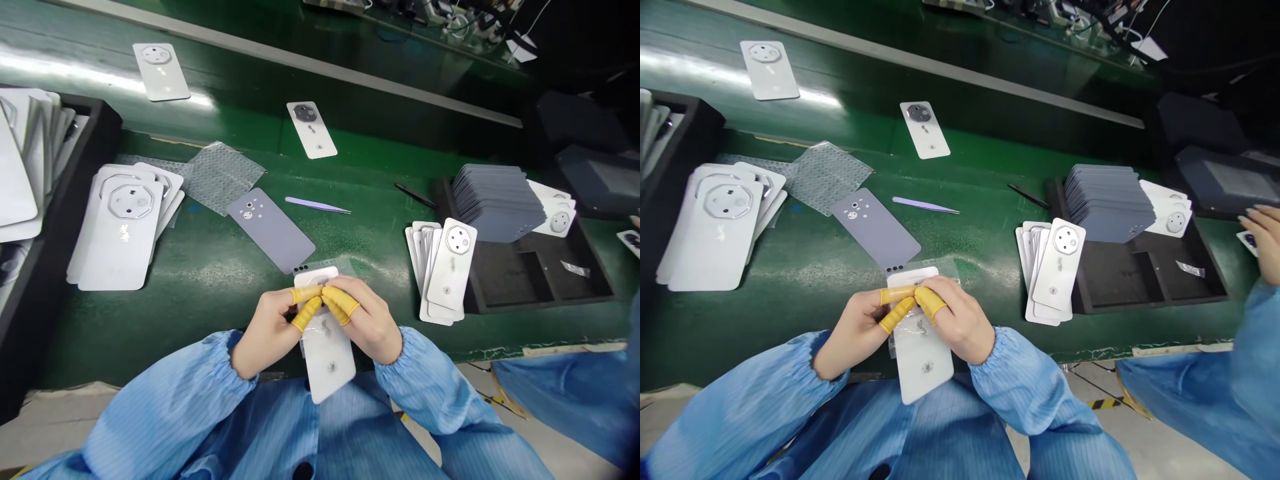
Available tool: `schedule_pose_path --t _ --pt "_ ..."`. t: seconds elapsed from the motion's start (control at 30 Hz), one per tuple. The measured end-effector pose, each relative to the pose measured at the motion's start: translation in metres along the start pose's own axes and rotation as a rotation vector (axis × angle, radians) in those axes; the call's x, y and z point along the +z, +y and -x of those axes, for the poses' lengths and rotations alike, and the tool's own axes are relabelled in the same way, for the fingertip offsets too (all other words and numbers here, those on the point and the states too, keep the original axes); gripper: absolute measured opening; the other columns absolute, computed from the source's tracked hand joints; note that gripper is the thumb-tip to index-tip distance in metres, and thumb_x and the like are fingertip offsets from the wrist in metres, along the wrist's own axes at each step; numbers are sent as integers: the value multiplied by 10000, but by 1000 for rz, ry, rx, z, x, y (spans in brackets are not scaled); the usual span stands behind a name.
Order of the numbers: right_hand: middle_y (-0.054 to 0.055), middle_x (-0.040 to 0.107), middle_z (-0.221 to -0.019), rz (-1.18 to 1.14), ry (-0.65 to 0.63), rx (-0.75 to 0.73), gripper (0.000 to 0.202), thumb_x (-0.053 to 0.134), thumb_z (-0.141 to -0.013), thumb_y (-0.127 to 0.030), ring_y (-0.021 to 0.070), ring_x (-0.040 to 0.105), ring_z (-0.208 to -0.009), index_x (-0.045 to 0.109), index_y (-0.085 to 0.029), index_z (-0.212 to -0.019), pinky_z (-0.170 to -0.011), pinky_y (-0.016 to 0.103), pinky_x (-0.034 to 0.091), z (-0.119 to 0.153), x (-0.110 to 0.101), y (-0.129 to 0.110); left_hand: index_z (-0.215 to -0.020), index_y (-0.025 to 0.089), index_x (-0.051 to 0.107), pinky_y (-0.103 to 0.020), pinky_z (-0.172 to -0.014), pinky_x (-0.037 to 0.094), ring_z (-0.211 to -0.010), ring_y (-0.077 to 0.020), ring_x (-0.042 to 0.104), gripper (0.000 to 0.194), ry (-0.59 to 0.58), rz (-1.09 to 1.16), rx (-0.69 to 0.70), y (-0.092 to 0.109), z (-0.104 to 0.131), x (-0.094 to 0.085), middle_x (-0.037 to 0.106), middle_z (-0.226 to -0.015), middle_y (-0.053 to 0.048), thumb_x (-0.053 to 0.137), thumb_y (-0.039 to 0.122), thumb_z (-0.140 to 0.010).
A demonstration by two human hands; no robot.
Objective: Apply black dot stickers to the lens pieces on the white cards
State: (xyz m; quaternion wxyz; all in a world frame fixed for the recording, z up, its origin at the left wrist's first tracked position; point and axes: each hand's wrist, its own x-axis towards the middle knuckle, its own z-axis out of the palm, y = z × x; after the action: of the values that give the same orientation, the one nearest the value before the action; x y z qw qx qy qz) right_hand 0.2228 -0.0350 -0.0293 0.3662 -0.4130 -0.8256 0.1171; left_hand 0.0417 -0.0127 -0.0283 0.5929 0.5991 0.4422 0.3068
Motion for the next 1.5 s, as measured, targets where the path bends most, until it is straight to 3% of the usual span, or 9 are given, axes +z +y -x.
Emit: schedule_pose_path --t 0.13,0.3,0.47,0.57,0.77,1.0,1.23,1.37,1.5 --pt "146 617 -1047 -41 54 56 288 497 -884 -53 208 608 -1022 524 -121 -1162 -822 363 582 7 13 5 -967 203 762 -264 -603 507 -653 -176 663 224 14 -210 156 -3 0 0 741 -776 -47 604 165 -812" --pt "87 611 -933 -25 -12 180 174 434 -922 -90 155 619 -866 544 -178 -1024 -760 278 574 10 20 13 -1018 190 746 -316 -723 549 -806 -228 704 242 -78 -151 -3 -3 -3 -7 760 -956 -78 621 273 -828" --pt "153 619 -1046 60 -34 84 250 440 -898 -61 224 620 -1001 549 -150 -1105 -851 361 570 26 9 29 -1087 98 677 -320 -740 573 -887 -255 705 380 300 70 -120 10 7 -45 735 -1045 -141 687 345 -798" --pt "141 610 -1054 181 75 121 262 510 -879 -74 218 627 -981 555 -158 -1123 -806 369 587 30 -5 40 -1339 203 500 -303 -741 586 -939 -241 701 614 475 204 -82 22 18 -60 715 -1129 -105 728 294 -776" --pt "114 602 -1090 254 286 153 314 625 -805 -59 214 635 -903 607 -206 -1081 -745 388 587 10 -28 29 -1340 201 443 -305 -682 616 -853 -238 727 766 300 578 -265 28 19 -46 739 -1038 -92 818 237 -673" --pt "69 618 -971 96 312 134 304 616 -810 -29 176 628 -841 620 -217 -1049 -663 315 579 -18 -19 -20 -1492 306 18 -366 -625 630 -745 -252 739 1143 259 543 -241 27 14 -15 742 -893 -39 814 264 -673" --pt "67 664 -1037 -116 80 98 353 503 -879 -52 185 637 -958 545 -215 -1189 -808 345 581 -28 -13 -34 -1117 191 560 -180 -434 498 -481 -122 629 396 42 621 -289 40 22 -3 684 -614 16 739 281 -775" --pt "113 668 -1102 -64 -49 -46 353 457 -882 -51 224 618 -1056 549 -169 -1201 -888 436 571 -30 -30 -32 -1152 212 588 -237 -571 562 -655 -169 694 344 -110 721 -262 44 28 -5 735 -797 -40 683 277 -827" --pt "203 632 -1173 -24 -142 -148 273 496 -896 -169 290 590 -1132 590 -111 -1146 -877 512 570 -29 -39 -30 -1182 238 601 -266 -633 595 -762 -207 723 412 -71 678 -250 47 29 -9 748 -916 -56 721 232 -788"
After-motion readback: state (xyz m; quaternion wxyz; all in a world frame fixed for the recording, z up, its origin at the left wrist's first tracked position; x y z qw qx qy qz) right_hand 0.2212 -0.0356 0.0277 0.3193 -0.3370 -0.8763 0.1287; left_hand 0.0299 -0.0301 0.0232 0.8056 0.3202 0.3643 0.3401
